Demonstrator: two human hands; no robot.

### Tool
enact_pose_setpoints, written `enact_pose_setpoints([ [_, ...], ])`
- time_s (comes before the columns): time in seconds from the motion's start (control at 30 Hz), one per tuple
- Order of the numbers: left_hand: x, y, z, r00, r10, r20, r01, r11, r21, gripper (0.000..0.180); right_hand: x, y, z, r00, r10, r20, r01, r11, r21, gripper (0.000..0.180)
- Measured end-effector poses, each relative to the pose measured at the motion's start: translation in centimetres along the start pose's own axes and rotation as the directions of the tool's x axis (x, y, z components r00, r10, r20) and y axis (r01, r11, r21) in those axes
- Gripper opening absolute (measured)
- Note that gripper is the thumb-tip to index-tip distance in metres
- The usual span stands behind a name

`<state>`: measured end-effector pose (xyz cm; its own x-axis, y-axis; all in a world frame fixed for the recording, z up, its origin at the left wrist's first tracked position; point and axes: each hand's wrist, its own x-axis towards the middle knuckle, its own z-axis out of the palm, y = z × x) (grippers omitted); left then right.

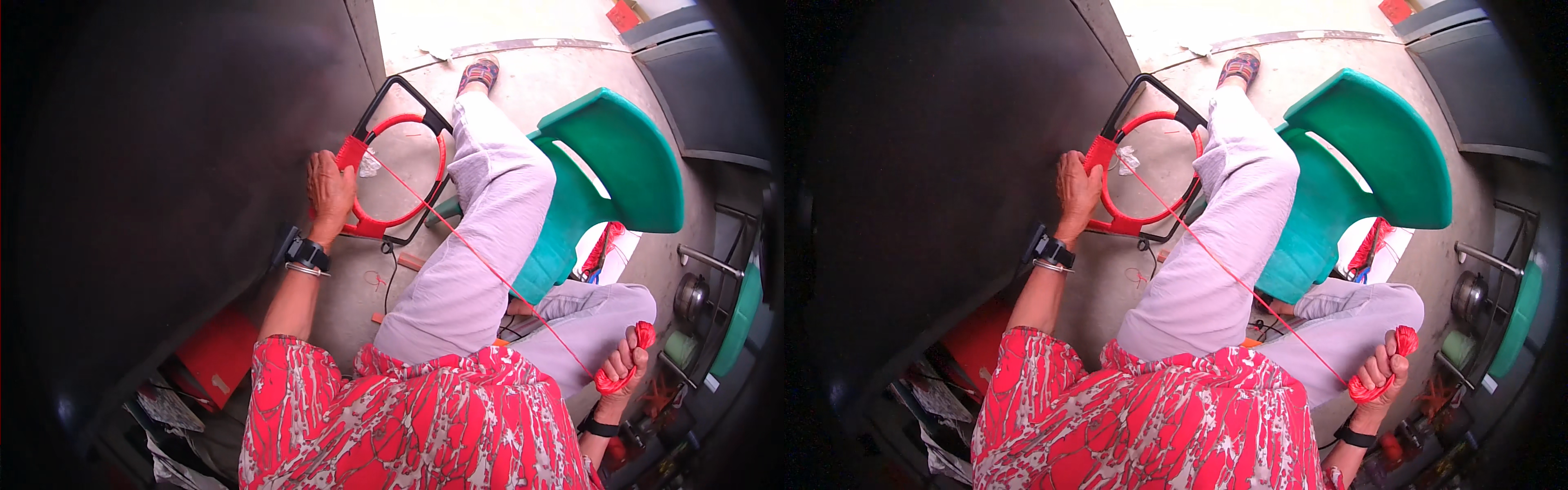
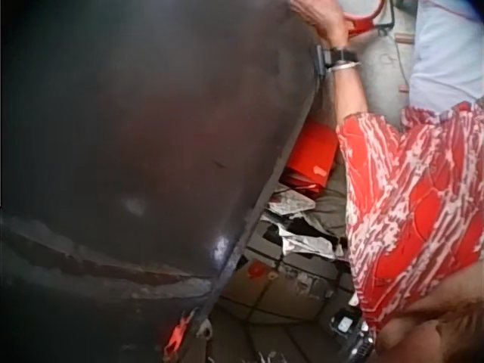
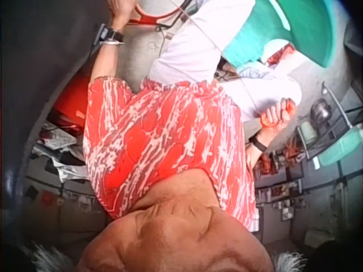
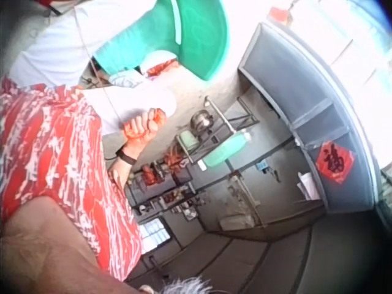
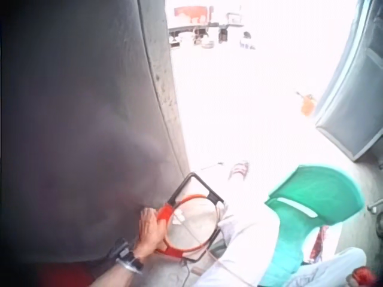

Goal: The recorder is wrapping a red plastic frame with red twine, securing and cutting it with scissors.

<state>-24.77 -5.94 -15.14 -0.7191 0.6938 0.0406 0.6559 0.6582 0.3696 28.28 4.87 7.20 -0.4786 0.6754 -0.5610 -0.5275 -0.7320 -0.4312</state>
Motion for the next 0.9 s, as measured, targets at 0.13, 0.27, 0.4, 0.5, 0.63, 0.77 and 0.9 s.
enact_pose_setpoints([
  [0.13, 2.0, 0.5, -0.6, 0.902, -0.13, 0.412, 0.268, 0.916, -0.297, 0.033, -0.7, 0.0, -1.3, 1.0, -0.027, 0.001, 0.027, 1.0, -0.004, 0.016],
  [0.27, 2.5, 1.3, -1.2, 0.73, -0.059, 0.681, 0.467, 0.77, -0.434, 0.024, -1.1, 0.5, -2.4, 0.997, -0.051, 0.051, 0.05, 0.999, 0.023, 0.016],
  [0.4, 1.1, 2.4, -1.1, 0.862, 0.014, 0.507, 0.348, 0.712, -0.61, 0.019, -1.0, 1.1, -3.1, 0.994, -0.08, 0.08, 0.076, 0.996, 0.052, 0.015],
  [0.5, 0.8, 3.5, -3.6, 0.891, 0.018, 0.454, 0.299, 0.729, -0.615, 0.017, -0.1, 1.7, -3.1, 0.99, -0.094, 0.109, 0.085, 0.993, 0.081, 0.014],
  [0.63, -0.4, 5.1, -7.7, 0.975, 0.048, 0.217, 0.103, 0.769, -0.631, 0.018, 2.3, 2.2, -3.8, 0.981, -0.107, 0.161, 0.1, 0.994, 0.052, 0.015],
  [0.77, -2.7, 8.4, -12.4, 0.996, 0.074, -0.058, -0.094, 0.799, -0.594, 0.022, 4.1, 3.2, -2.9, 0.969, -0.111, 0.222, 0.096, 0.992, 0.078, 0.014],
  [0.9, -5.6, 11.6, -17.5, 0.963, 0.086, -0.254, -0.236, 0.721, -0.652, 0.021, 5.9, 3.9, -0.7, 0.956, -0.023, 0.292, 0.009, 0.999, 0.05, 0.011],
])
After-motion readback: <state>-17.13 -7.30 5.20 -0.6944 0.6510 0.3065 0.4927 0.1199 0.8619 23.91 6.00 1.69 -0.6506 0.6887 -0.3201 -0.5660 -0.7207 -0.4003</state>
